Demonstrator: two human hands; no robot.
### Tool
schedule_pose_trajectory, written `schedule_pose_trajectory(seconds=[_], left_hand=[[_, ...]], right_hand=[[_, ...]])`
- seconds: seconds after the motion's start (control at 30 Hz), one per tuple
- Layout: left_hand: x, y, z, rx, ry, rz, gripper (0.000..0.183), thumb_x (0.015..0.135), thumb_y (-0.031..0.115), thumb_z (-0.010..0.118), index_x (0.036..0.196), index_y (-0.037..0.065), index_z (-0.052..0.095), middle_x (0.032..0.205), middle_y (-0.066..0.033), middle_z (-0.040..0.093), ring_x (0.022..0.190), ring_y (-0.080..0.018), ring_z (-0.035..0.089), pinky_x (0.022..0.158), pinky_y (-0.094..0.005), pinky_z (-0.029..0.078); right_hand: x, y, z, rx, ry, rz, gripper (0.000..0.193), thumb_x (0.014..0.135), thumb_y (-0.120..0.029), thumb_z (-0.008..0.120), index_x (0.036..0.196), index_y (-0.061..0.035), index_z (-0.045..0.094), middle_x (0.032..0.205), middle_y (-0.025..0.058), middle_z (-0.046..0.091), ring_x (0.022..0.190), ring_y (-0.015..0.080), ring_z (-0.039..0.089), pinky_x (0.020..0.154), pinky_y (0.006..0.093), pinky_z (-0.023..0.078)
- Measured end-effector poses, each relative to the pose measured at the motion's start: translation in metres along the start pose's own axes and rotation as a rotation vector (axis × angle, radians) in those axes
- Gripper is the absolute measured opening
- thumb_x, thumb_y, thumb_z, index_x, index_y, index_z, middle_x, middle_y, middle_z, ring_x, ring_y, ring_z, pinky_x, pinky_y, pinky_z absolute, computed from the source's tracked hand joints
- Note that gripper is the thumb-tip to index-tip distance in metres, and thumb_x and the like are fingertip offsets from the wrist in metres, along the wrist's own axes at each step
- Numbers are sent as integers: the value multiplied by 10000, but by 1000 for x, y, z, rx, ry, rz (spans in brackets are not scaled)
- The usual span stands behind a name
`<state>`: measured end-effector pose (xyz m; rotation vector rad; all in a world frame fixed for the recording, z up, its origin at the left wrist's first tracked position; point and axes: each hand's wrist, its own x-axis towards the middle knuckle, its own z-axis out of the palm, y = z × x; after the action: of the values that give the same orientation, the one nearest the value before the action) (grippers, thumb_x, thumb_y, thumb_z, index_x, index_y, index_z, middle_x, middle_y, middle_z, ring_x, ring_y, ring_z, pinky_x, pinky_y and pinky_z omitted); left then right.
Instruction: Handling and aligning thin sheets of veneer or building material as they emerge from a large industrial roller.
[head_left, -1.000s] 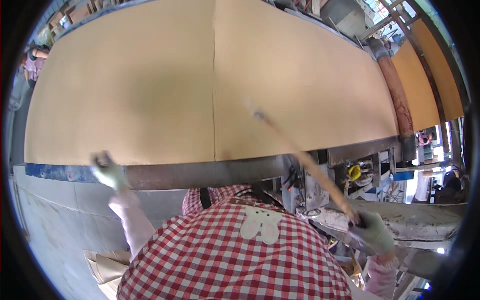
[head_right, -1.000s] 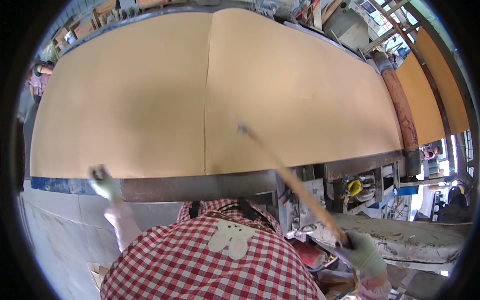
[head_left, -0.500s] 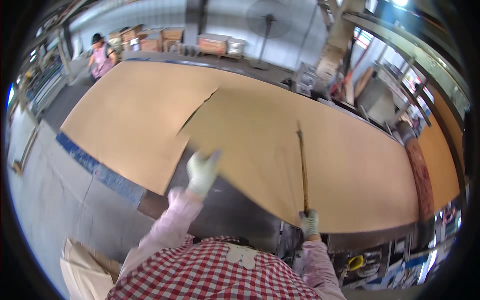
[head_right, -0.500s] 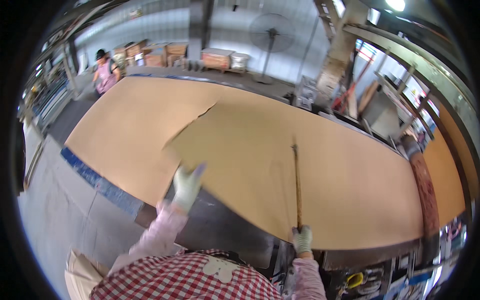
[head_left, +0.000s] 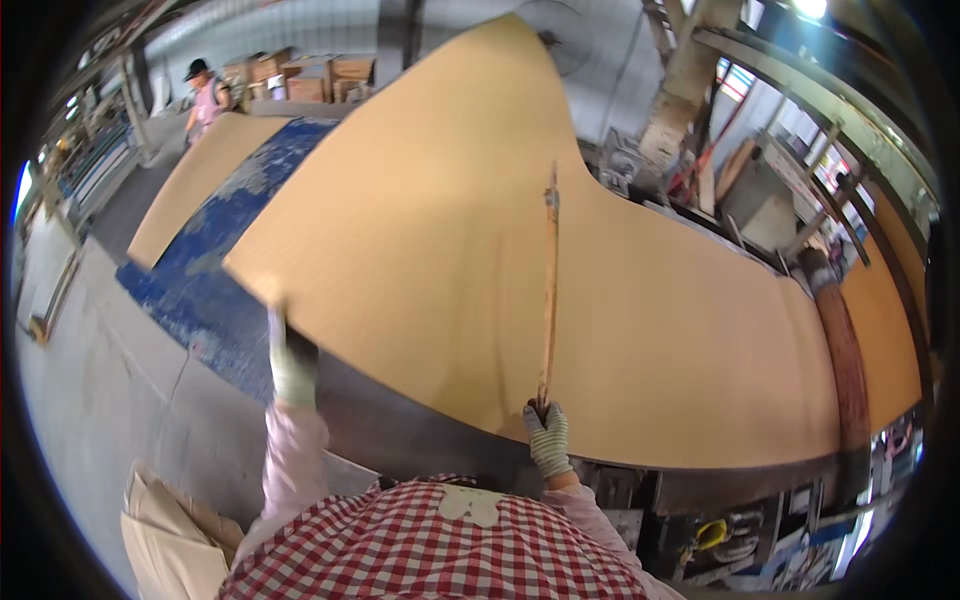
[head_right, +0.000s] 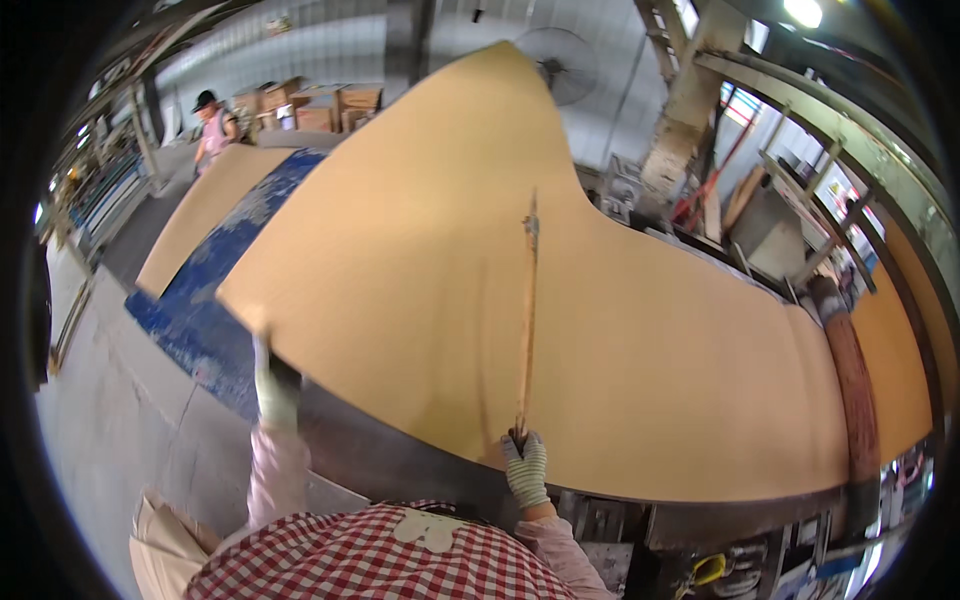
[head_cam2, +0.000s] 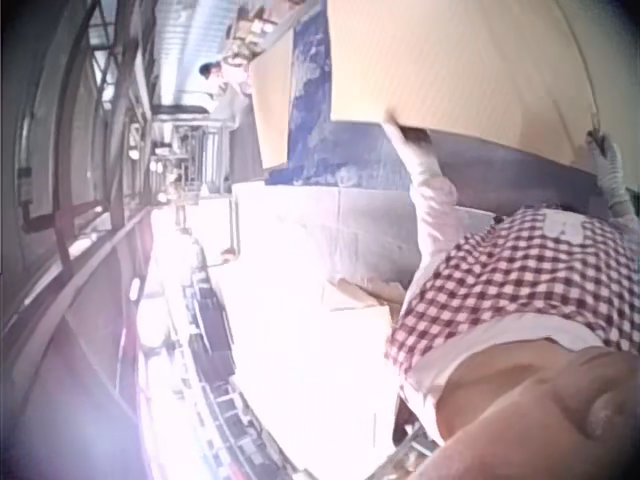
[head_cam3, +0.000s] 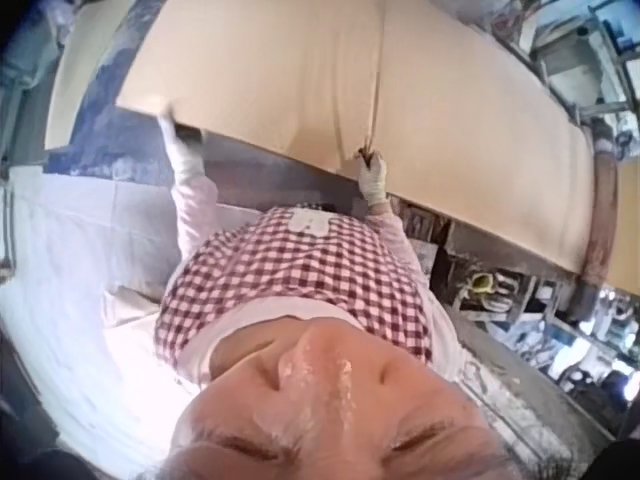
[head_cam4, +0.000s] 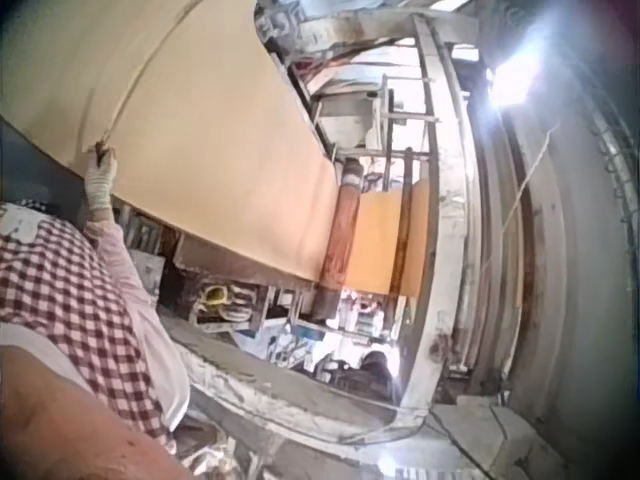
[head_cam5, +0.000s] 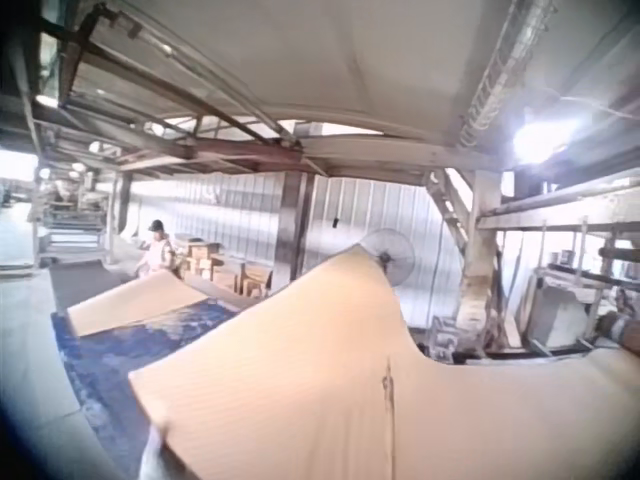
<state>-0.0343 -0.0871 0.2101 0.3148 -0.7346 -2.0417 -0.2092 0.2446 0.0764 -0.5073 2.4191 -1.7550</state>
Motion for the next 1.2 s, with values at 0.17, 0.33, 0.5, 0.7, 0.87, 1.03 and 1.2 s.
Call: schedule_pose_trajectory(seconds=[0.17, 0.33, 0.5, 0.7, 0.87, 1.03, 1.2], left_hand=[[-117, -142, -88, 106, -4, -542, 538, 827, 477, 541, 1187, 85, 457, 1082, -33, 538, 929, -157, 503, 878, -324, 410], [-84, -161, -97, 509, 198, -695, 347, 825, 328, 601, 997, 28, 573, 914, -61, 589, 767, -177, 550, 757, -342, 495], [-3, -92, -131, 221, 241, -359, 548, 825, 391, 552, 1167, -32, 490, 1162, -135, 538, 1077, -264, 491, 947, -382, 375], [-69, -88, -92, 5, 172, -445, 654, 786, 549, 525, 1212, 56, 464, 1167, -118, 518, 1099, -272, 457, 941, -414, 363], [-105, -187, -96, 49, 161, -892, 480, 743, 444, 650, 1053, 89, 561, 1032, -51, 589, 937, -208, 530, 815, -358, 413], [-64, -154, -127, 248, 166, -763, 413, 761, 381, 657, 1034, 84, 574, 975, -45, 612, 841, -188, 578, 733, -293, 461], [-78, -133, -104, -97, 263, -581, 521, 774, 450, 612, 1107, 55, 544, 1056, -67, 597, 935, -209, 567, 802, -330, 456]], right_hand=[[-35, -35, 4, 392, -118, 317, 101, 808, -93, 601, 822, -52, 510, 627, 17, 514, 485, 92, 477, 440, 247, 387], [-47, -55, 8, 236, -172, 449, 134, 827, -145, 591, 837, -56, 491, 581, -2, 492, 439, 65, 451, 387, 224, 353], [-66, -56, -8, 145, -112, 376, 153, 835, -157, 589, 912, -43, 521, 663, -10, 531, 511, 52, 463, 414, 212, 364], [-85, -47, -22, 93, -35, 300, 170, 838, -170, 590, 940, -43, 543, 666, -17, 536, 543, 51, 479, 463, 204, 387], [-83, -44, -11, 156, -64, 318, 173, 839, -183, 588, 935, -47, 542, 636, -15, 524, 526, 50, 475, 462, 199, 388], [-77, -58, -23, 86, -157, 395, 215, 845, -213, 587, 943, -30, 532, 676, 28, 557, 563, 89, 495, 518, 229, 406], [-90, -29, -38, -142, -35, 178, 203, 865, -212, 562, 948, -29, 530, 702, 11, 556, 592, 63, 512, 509, 211, 409]])
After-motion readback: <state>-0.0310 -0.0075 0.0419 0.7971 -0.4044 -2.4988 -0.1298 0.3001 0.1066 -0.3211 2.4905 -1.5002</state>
